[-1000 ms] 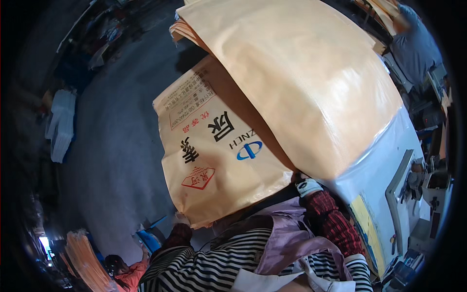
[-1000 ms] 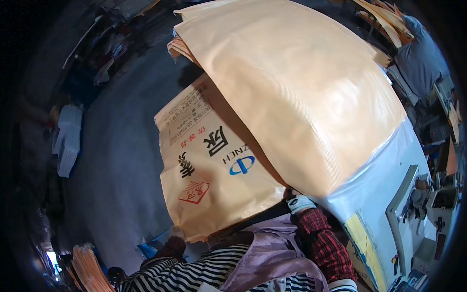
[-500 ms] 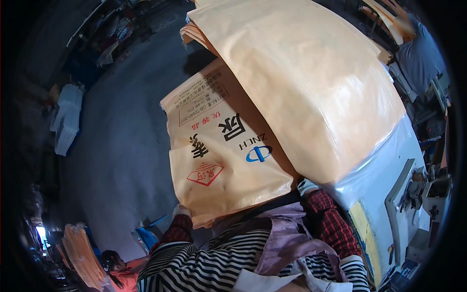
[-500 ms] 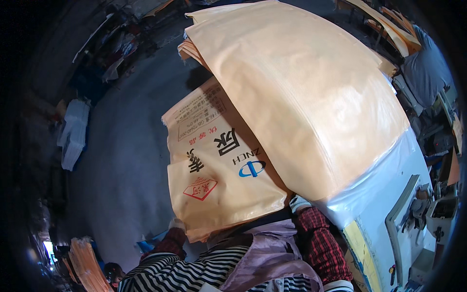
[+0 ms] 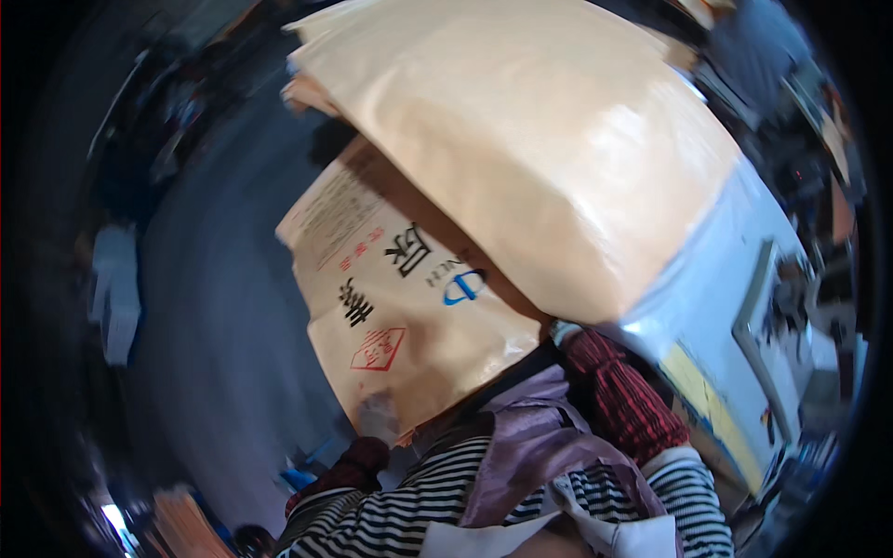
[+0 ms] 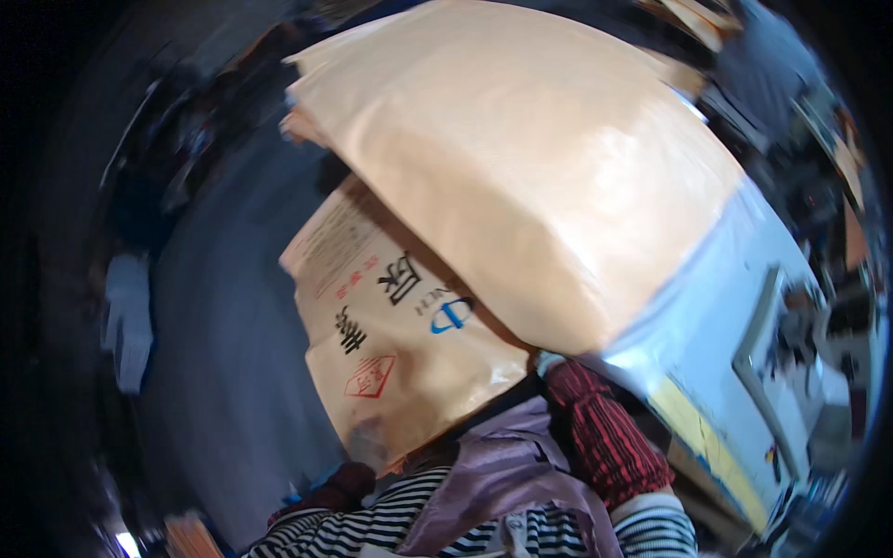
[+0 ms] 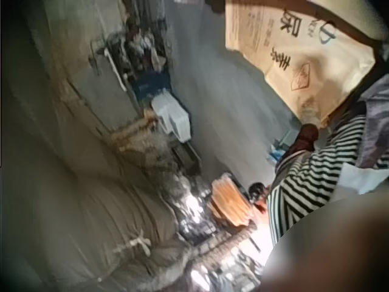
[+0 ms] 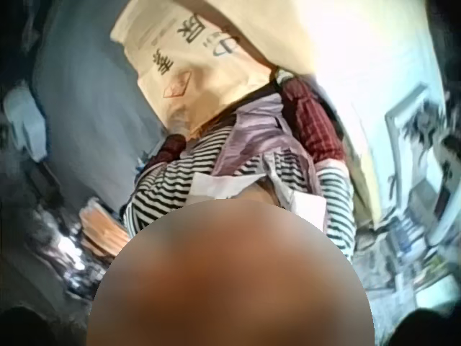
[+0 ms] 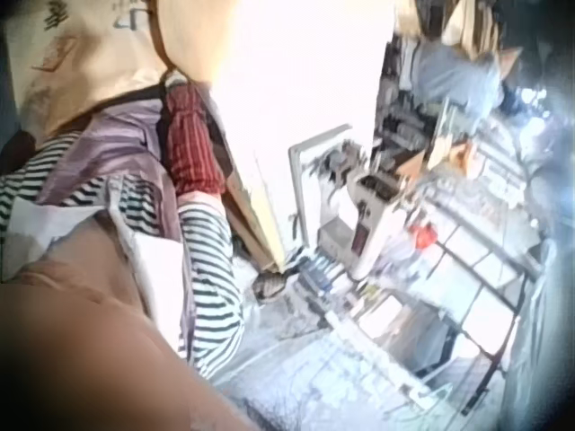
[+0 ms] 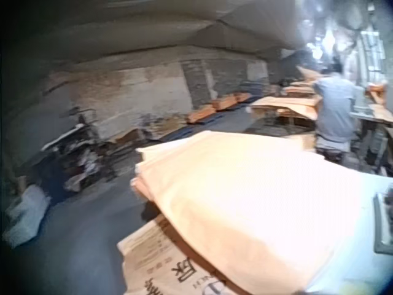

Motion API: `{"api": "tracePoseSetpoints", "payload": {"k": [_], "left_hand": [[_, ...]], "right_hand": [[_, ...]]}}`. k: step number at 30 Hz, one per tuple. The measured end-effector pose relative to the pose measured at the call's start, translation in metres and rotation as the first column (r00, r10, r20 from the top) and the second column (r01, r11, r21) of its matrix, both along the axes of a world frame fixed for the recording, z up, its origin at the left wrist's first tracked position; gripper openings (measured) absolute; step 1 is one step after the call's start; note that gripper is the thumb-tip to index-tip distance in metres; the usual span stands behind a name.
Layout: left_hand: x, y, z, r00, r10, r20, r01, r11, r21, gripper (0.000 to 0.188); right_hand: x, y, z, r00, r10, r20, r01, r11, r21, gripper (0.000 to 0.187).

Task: The person inserts a plastic liner into a yellow woven bag by hand, aligns the edges, and feeds them through a sewing machine. They then repeat this process with a second bag and liner before placing the finished product on a stack.

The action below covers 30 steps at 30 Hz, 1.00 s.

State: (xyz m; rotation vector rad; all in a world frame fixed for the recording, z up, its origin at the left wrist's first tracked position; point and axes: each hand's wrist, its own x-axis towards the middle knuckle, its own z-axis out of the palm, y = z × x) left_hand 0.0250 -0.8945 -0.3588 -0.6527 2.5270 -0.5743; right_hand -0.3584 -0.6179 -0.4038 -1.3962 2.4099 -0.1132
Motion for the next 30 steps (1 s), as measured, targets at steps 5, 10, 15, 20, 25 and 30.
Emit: {"api": "tracePoseSetpoints", "payload": {"k": [5,10,15,20,25,30], "left_hand": [[-0.051,0.005,-0.03,0.905,-0.153,0.397,-0.165,0.735,0.658,0.041],[-0.251,0.028,0.036,0.986,-0.164,-0.007,0.076,0.421,0.904,0.035],[-0.39,0.218,0.251,0.608,-0.242,-0.756,0.791,0.099,0.604,0.019],[-0.45,0.309,0.198,0.288,-0.33,-0.899,0.933,0.311,0.184,0.033],[-0.474,0.313,0.175,0.565,-0.346,-0.749,0.805,0.43,0.409,0.02],[-0.481,0.305,0.174,0.616,-0.084,-0.784,0.785,0.157,0.6,0.014]], "right_hand": [[0.029,0.002,0.002,0.941,-0.303,0.152,0.304,0.953,0.016,0.034],[0.024,0.079,0.014,0.828,-0.479,0.291,0.504,0.864,-0.012,0.035],[0.041,0.135,0.182,0.883,-0.318,0.346,0.316,0.947,0.063,0.041],[0.039,0.168,0.194,0.554,-0.08,0.829,0.542,0.79,-0.286,0.039],[-0.009,0.226,0.205,0.111,0.169,0.979,0.993,0.01,-0.115,0.022],[-0.062,0.205,0.207,0.098,-0.324,0.941,0.978,-0.144,-0.151,0.03]]}}
